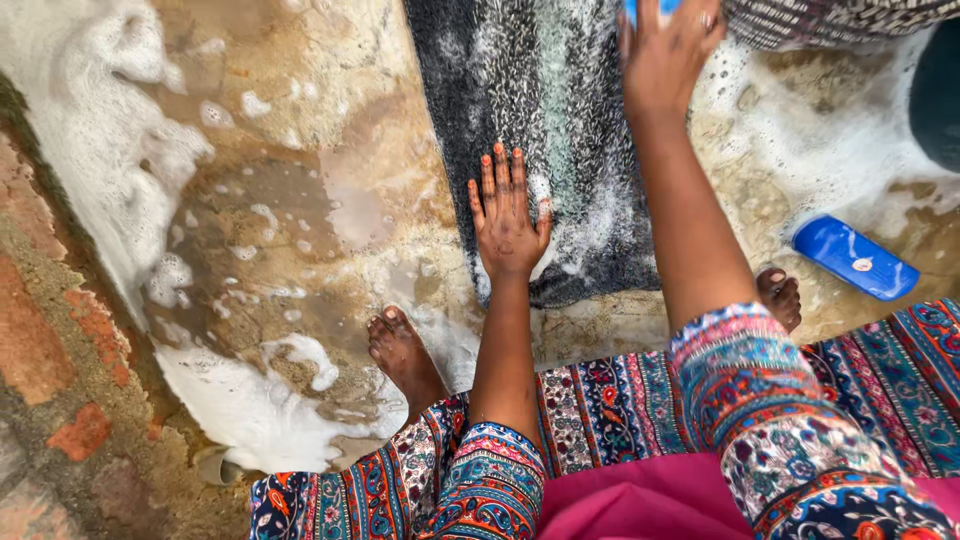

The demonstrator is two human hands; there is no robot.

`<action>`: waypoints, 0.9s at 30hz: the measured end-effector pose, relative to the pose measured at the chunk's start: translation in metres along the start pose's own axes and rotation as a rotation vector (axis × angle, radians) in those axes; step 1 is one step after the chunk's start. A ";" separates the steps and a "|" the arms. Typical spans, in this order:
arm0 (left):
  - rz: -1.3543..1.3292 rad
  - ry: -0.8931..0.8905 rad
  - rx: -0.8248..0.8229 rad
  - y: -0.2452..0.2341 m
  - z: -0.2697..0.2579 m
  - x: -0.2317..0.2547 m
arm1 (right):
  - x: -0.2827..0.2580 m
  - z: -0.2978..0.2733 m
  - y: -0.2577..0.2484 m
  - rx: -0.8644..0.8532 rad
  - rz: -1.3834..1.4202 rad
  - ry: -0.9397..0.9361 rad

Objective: The person washes a dark floor mat and a patterned garment by hand on a concrete floor using a blue brush and soapy water from a bucket.

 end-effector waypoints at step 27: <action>-0.703 -0.553 0.318 -0.017 0.071 -0.115 | 0.088 -0.081 0.000 -0.340 0.574 0.215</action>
Point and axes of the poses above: each hand's wrist, its own z-axis towards the middle knuckle, its own y-axis out of the palm, x = y × z, the point moved 5 cm from there along z, towards the middle knuckle, and after that the axes turned 12 degrees about -z, right-handed, at the moved point
